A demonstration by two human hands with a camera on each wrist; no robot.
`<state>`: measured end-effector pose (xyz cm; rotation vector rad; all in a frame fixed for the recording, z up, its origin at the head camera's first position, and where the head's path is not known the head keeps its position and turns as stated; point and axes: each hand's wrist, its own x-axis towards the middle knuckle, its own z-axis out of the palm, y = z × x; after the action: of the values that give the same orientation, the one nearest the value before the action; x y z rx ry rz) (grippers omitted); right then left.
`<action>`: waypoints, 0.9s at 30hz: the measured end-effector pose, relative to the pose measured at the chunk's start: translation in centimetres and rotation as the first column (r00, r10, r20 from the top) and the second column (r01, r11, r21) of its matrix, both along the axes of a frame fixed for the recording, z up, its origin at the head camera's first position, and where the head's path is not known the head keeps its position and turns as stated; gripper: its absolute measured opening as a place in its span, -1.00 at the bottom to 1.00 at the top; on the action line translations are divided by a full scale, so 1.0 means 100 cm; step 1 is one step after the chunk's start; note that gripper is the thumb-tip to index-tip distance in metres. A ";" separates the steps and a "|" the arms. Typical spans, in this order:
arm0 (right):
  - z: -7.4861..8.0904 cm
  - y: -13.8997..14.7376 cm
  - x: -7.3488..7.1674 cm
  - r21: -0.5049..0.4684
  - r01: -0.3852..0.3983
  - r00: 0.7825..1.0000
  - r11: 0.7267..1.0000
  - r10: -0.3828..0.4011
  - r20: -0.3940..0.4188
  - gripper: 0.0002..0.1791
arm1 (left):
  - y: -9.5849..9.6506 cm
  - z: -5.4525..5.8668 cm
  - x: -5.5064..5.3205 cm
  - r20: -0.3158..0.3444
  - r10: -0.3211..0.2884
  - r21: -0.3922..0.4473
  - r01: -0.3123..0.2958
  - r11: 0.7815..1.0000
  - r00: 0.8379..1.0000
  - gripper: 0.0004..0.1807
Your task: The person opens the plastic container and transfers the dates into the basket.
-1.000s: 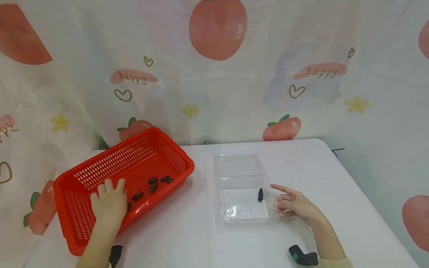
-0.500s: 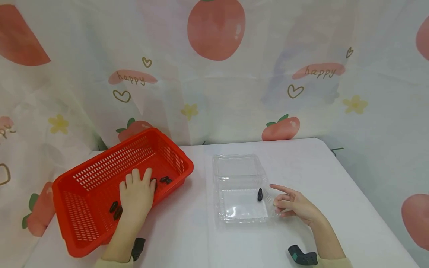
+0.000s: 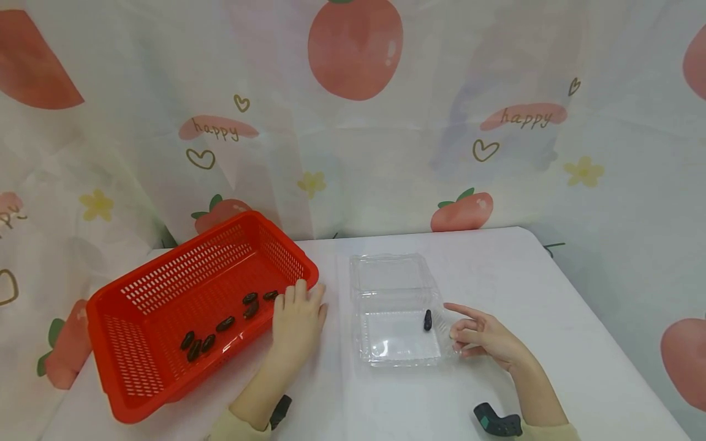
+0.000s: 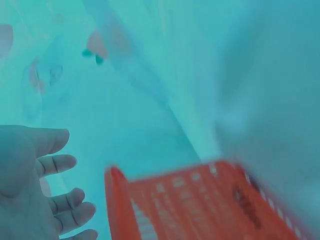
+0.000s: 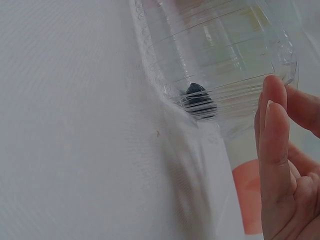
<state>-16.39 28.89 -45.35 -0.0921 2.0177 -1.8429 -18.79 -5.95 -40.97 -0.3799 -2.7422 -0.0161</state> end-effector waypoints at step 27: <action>0.000 -0.001 0.000 0.042 0.038 0.999 0.998 -0.039 0.016 -0.22 | 0.133 -0.045 -0.004 0.115 -0.266 -0.031 0.271 0.962 0.957 -0.69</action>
<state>-16.41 28.84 -45.38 -0.0262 2.0594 -1.8171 -19.15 7.32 -45.43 -0.7843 -2.7796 -0.0460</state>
